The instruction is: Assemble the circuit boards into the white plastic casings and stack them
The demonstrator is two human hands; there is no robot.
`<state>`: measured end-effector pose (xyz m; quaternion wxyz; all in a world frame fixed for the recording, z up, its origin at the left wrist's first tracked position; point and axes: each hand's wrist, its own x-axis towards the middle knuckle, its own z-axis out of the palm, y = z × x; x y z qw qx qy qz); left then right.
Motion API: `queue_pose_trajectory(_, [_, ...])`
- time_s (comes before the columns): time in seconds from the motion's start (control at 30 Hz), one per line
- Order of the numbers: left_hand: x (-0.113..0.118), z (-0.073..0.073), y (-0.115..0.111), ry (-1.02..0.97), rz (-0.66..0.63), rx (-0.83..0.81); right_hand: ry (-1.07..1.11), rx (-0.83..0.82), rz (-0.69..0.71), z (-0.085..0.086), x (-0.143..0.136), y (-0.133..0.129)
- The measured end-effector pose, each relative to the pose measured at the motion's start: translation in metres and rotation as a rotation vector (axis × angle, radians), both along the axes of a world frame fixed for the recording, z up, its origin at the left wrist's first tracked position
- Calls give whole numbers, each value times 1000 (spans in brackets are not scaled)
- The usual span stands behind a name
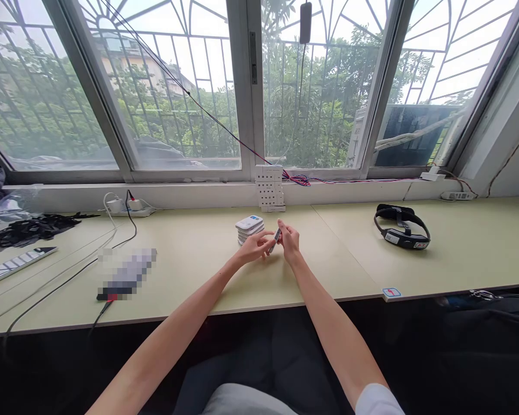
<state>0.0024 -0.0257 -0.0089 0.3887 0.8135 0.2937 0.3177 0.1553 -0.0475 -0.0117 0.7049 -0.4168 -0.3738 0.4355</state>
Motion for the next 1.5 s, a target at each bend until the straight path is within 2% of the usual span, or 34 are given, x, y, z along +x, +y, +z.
queue_pose_trajectory(0.13, [1,-4,3,6,24,-19,24,-13,27,0,1,0])
queue_pose_trajectory(0.4, [2,-8,5,68,122,85,-36,-115,208,-6,1,3])
queue_pose_trajectory(0.77, [4,-8,1,66,37,89,-94,-121,132,-8,-1,6])
queue_pose_trajectory(1.03, [3,-5,1,81,31,183,-101,-101,164,-12,0,9])
queue_pose_trajectory(1.23, [3,-3,1,102,29,142,-108,-108,167,-12,-2,8])
queue_pose_trajectory(1.5, [1,-8,5,54,16,85,-115,-141,190,-8,-2,6])
